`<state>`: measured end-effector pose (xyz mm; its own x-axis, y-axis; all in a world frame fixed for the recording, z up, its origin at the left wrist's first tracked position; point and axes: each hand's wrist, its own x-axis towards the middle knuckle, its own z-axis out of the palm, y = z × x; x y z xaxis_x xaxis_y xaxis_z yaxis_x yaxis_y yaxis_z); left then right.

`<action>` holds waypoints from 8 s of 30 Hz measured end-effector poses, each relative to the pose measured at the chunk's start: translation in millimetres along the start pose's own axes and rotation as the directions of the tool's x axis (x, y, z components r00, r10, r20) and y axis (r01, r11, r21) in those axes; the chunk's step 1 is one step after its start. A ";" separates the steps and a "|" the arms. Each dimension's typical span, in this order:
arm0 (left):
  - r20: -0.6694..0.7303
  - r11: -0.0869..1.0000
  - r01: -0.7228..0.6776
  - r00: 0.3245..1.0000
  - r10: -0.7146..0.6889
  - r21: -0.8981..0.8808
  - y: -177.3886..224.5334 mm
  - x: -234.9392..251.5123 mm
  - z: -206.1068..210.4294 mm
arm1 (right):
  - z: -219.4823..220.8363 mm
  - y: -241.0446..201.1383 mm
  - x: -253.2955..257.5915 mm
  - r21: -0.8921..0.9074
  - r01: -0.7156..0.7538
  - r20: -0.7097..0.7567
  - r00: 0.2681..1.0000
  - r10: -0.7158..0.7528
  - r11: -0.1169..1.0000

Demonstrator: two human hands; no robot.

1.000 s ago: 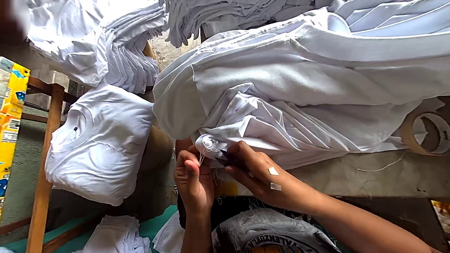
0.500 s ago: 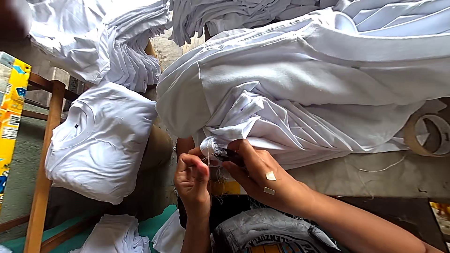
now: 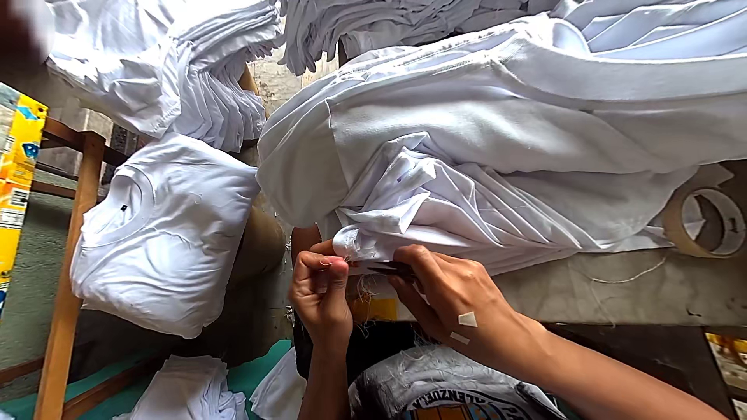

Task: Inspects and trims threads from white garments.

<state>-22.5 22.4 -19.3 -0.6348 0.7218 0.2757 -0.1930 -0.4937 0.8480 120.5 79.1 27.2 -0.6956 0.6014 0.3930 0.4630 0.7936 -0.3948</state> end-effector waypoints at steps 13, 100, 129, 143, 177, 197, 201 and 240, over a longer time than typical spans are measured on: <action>-0.010 0.994 0.110 0.994 -0.110 -0.015 12.2 -15.8 5.9 | 17.8 -12.3 9.8 0.216 -0.095 -0.021 0.995 0.102 0.972; -0.207 0.963 0.170 0.955 -0.213 -0.209 -3.1 -21.1 31.4 | 3.2 18.0 -9.8 0.091 -0.106 -0.119 0.986 0.116 0.990; -0.191 0.982 0.155 0.966 -0.173 -0.105 1.4 -21.7 31.2 | -1.9 19.6 -5.7 0.291 0.036 -0.179 0.984 0.018 0.956; -0.219 0.981 0.170 0.958 -0.186 -0.093 2.3 -21.3 34.9 | 9.2 30.4 -1.4 0.056 -0.015 -0.177 0.984 0.024 0.998; -0.005 0.988 0.006 1.000 -0.006 0.157 -1.7 -21.6 19.3 | -10.9 39.0 12.8 -0.168 0.186 -0.107 0.973 -0.206 0.968; 0.034 0.953 -0.078 0.997 0.071 0.294 -9.4 -17.5 22.8 | -4.5 43.1 14.5 0.125 0.231 -0.090 0.971 -0.221 0.965; -0.021 0.946 -0.113 0.992 0.126 0.304 -11.7 -17.8 24.4 | -6.7 33.4 6.9 0.013 0.204 -0.103 0.974 -0.202 0.979; -0.068 0.998 0.029 0.997 -0.025 0.053 1.4 -21.7 19.8 | 20.0 16.6 -16.4 0.222 0.013 -0.149 0.989 0.020 0.975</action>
<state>5.8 15.7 -15.1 -0.6793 0.6992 0.2230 -0.1712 -0.4465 0.8783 128.6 80.6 -2.4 -0.5965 0.6245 0.5041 0.3203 0.7612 -0.5640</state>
